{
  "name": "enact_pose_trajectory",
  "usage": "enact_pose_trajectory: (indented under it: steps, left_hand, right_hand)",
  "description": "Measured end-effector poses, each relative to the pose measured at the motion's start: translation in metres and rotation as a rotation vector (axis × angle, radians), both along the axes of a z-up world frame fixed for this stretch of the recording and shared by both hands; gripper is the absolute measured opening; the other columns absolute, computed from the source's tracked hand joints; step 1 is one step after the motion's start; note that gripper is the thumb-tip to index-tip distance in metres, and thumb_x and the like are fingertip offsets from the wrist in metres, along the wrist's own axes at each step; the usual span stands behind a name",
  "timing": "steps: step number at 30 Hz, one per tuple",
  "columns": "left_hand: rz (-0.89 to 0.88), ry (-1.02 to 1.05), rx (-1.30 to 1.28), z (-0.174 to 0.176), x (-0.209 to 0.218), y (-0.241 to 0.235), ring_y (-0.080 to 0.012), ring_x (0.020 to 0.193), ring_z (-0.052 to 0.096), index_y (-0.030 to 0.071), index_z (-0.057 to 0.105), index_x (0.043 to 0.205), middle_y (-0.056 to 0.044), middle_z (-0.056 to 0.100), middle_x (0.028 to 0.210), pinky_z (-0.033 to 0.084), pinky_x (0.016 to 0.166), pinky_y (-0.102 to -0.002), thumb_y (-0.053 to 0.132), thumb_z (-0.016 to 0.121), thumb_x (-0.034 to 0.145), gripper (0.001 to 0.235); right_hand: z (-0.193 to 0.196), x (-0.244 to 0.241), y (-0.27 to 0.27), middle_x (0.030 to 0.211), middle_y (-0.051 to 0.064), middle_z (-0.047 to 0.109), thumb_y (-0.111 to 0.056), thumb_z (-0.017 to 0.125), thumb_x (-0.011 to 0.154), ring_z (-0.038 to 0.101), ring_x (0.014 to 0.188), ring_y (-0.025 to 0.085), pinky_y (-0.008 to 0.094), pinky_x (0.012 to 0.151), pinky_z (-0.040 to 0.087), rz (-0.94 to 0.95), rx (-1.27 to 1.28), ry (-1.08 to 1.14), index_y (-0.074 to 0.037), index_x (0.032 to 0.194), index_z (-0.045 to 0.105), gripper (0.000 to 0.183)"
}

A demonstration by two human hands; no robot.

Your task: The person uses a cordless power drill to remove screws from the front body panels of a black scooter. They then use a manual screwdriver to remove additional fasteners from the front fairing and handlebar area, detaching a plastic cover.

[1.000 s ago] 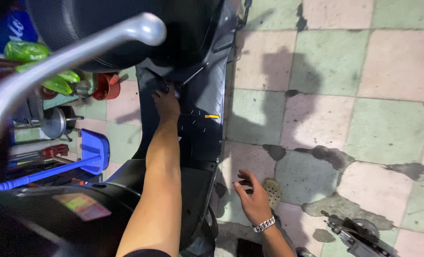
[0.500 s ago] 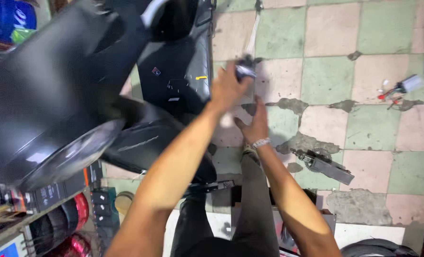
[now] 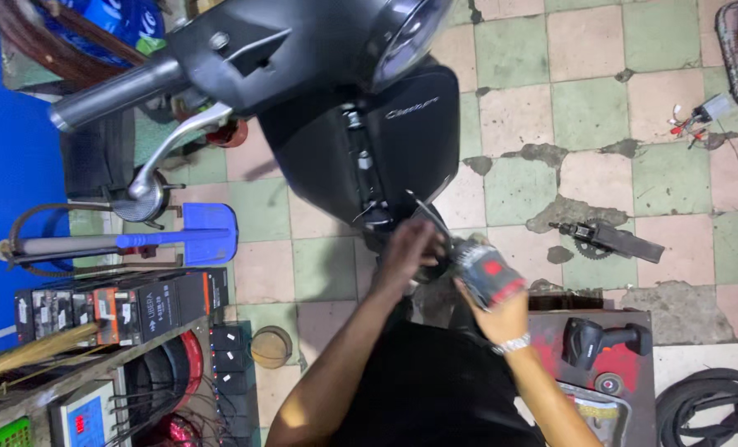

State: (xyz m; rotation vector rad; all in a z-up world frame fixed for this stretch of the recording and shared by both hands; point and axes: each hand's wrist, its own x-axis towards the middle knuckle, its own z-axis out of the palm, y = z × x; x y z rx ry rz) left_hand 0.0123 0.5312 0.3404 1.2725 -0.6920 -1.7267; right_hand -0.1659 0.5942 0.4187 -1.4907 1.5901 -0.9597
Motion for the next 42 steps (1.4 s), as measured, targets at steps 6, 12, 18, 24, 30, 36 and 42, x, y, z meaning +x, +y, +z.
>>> enact_pose_trajectory:
  steps: [6, 12, 18, 24, 30, 36, 42]
  left_hand:
    - [0.154, -0.063, -0.149, -0.057, 0.061, -0.036, -0.0134, 0.077, 0.071, -0.005, 0.059, 0.121, -0.012, 0.075, 0.091, 0.056, 0.07, -0.024, 0.014, 0.067, 0.098, 0.031]
    - [0.145, -0.12, -0.07, -0.029, 0.094, -0.054, -0.0142, 0.073, 0.069, -0.009, 0.06, 0.129, -0.012, 0.076, 0.086, 0.054, 0.065, -0.025, 0.011, 0.067, 0.096, 0.04]
    - [0.153, -0.065, -0.083, -0.04, 0.097, -0.072, -0.0159, 0.075, 0.072, -0.013, 0.058, 0.13, -0.014, 0.076, 0.085, 0.057, 0.072, -0.026, 0.009, 0.069, 0.095, 0.043]
    - [0.149, -0.058, -0.095, -0.044, 0.102, -0.079, -0.0163, 0.074, 0.072, -0.014, 0.061, 0.127, -0.014, 0.076, 0.085, 0.057, 0.07, -0.027, 0.007, 0.069, 0.094, 0.039]
    - [0.154, 0.001, -0.084, -0.045, 0.1, -0.079, -0.0163, 0.072, 0.071, -0.013, 0.061, 0.126, -0.015, 0.075, 0.083, 0.057, 0.068, -0.027, 0.006, 0.068, 0.095, 0.037]
    - [0.155, 0.003, -0.064, -0.038, 0.102, -0.076, -0.0167, 0.076, 0.071, -0.012, 0.061, 0.128, -0.016, 0.075, 0.088, 0.057, 0.071, -0.027, 0.006, 0.068, 0.096, 0.037]
    - [0.265, -0.135, 0.09, 0.033, 0.102, -0.018, -0.0169, 0.104, 0.069, 0.008, 0.046, 0.14, -0.01, 0.065, 0.124, 0.059, 0.087, -0.032, 0.027, 0.072, 0.089, 0.061]
  right_hand:
    - [-0.004, 0.093, -0.014, 0.109, 0.024, 0.073, -0.005, 0.053, 0.081, 0.073, 0.098, 0.039, 0.044, 0.087, 0.057, -0.041, 0.294, 0.096, -0.021, 0.149, 0.049, 0.071]
    - [-0.004, 0.136, -0.026, 0.121, 0.025, 0.069, -0.011, 0.053, 0.082, 0.063, 0.11, 0.048, 0.053, 0.089, 0.052, 0.003, 0.066, 0.155, -0.021, 0.148, 0.046, 0.068]
    - [-0.018, 0.15, -0.035, 0.118, 0.026, 0.069, -0.012, 0.05, 0.081, 0.064, 0.106, 0.048, 0.054, 0.09, 0.052, -0.051, 0.059, 0.17, -0.02, 0.149, 0.046, 0.068]
    - [-0.024, 0.155, -0.04, 0.115, 0.026, 0.07, -0.014, 0.05, 0.081, 0.065, 0.106, 0.048, 0.054, 0.09, 0.052, -0.064, 0.074, 0.168, -0.019, 0.149, 0.046, 0.068]
    - [-0.026, 0.159, -0.041, 0.117, 0.026, 0.069, -0.015, 0.05, 0.083, 0.065, 0.106, 0.048, 0.052, 0.091, 0.053, -0.069, 0.069, 0.129, -0.018, 0.149, 0.044, 0.067]
    - [-0.013, 0.157, -0.044, 0.121, 0.023, 0.069, -0.01, 0.055, 0.081, 0.066, 0.107, 0.046, 0.051, 0.093, 0.054, -0.041, 0.125, 0.198, -0.022, 0.153, 0.043, 0.074]
    - [0.014, 0.148, -0.059, 0.117, 0.012, 0.067, -0.006, 0.071, 0.068, 0.064, 0.104, 0.036, 0.046, 0.088, 0.052, 0.164, 0.063, 0.613, -0.023, 0.155, 0.039, 0.095]
